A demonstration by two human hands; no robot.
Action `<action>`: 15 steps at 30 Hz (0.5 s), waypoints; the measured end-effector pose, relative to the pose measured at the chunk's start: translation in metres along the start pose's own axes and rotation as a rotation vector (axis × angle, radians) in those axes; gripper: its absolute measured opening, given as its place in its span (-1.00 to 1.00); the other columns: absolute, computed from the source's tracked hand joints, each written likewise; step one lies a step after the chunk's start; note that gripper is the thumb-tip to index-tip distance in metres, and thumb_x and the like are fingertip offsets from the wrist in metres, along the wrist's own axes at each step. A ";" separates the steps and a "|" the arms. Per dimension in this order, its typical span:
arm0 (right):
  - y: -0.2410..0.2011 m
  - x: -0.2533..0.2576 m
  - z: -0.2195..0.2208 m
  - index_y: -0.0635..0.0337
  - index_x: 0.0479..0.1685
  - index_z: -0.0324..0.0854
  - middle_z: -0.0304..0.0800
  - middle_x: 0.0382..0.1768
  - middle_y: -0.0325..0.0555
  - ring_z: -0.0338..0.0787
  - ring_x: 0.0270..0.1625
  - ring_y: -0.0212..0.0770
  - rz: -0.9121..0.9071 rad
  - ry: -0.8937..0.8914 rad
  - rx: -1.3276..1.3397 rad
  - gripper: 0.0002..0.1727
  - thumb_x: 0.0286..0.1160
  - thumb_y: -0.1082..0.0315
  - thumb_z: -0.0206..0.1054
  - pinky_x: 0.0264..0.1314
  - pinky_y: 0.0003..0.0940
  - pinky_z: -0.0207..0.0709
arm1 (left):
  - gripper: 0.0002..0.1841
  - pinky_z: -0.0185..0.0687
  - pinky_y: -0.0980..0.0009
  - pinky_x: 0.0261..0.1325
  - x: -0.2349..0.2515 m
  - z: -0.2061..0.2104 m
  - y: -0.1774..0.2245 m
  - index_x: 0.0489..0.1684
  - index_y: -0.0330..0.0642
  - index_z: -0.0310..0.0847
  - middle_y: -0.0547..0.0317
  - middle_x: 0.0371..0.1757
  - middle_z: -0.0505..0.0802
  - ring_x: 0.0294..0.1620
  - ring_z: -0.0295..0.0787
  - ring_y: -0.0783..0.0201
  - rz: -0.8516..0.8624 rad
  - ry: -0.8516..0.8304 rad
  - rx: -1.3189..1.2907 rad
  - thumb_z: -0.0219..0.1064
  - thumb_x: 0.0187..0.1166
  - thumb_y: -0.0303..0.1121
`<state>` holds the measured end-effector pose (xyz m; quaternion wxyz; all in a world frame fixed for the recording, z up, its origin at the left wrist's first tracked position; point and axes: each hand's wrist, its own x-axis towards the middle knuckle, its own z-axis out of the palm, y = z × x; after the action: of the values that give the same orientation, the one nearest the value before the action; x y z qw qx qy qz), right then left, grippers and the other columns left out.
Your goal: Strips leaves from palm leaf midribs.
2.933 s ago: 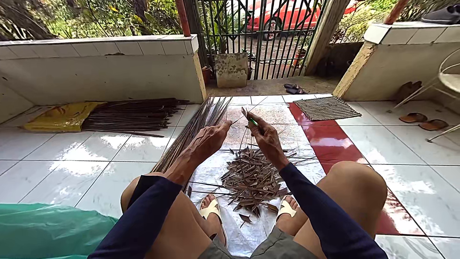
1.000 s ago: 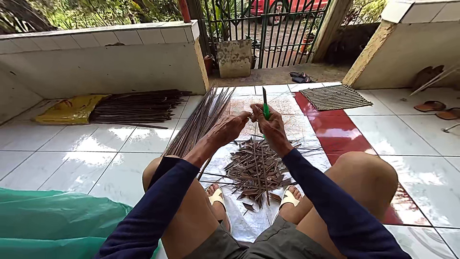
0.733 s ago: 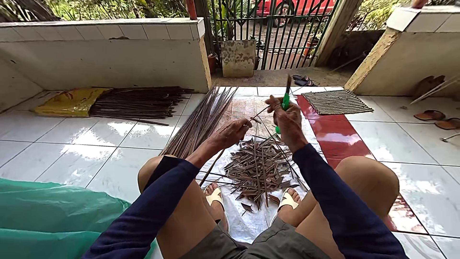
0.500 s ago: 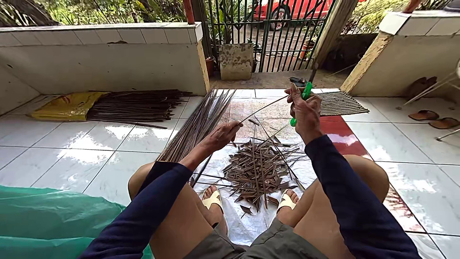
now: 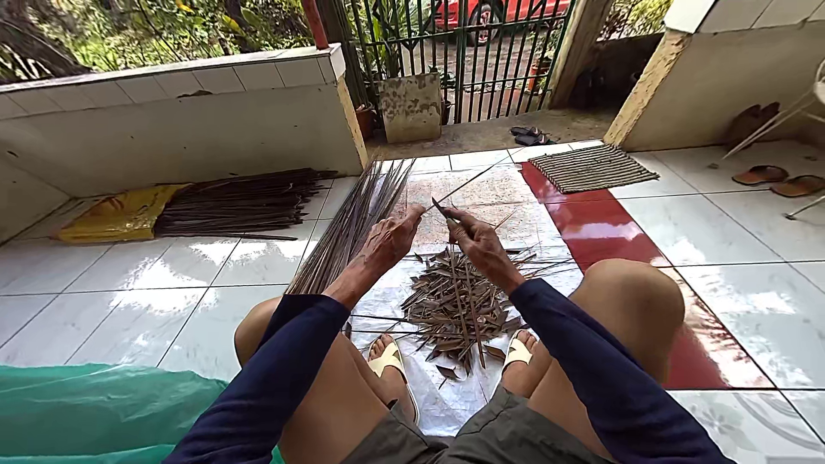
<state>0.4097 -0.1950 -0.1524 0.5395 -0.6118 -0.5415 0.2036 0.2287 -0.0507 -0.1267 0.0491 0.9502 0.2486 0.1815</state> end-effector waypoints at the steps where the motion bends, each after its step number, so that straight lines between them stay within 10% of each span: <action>1: 0.000 0.000 0.001 -0.15 0.59 0.59 0.65 -0.48 -0.17 0.45 -0.61 -0.27 -0.002 -0.002 -0.006 -0.57 0.85 0.12 0.14 -0.56 -0.32 0.37 | -0.57 0.70 -0.07 -0.31 0.001 0.001 0.001 0.67 0.14 0.45 0.00 -0.51 0.77 -0.46 0.79 -0.07 0.014 -0.012 0.003 -0.02 0.89 -0.16; 15: -0.002 -0.003 0.007 -0.17 0.51 0.67 0.70 -0.42 -0.16 0.49 -0.58 -0.25 0.014 0.069 -0.166 -0.60 0.82 0.09 0.17 -0.50 -0.23 0.43 | -0.61 0.71 -0.05 -0.28 0.002 0.002 0.005 0.56 0.08 0.53 0.00 -0.49 0.78 -0.43 0.80 -0.07 0.069 -0.061 0.009 -0.01 0.90 -0.13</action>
<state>0.4015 -0.1953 -0.1541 0.5038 -0.6649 -0.5331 0.1406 0.2330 -0.0546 -0.1268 0.0462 0.9635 0.2148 0.1531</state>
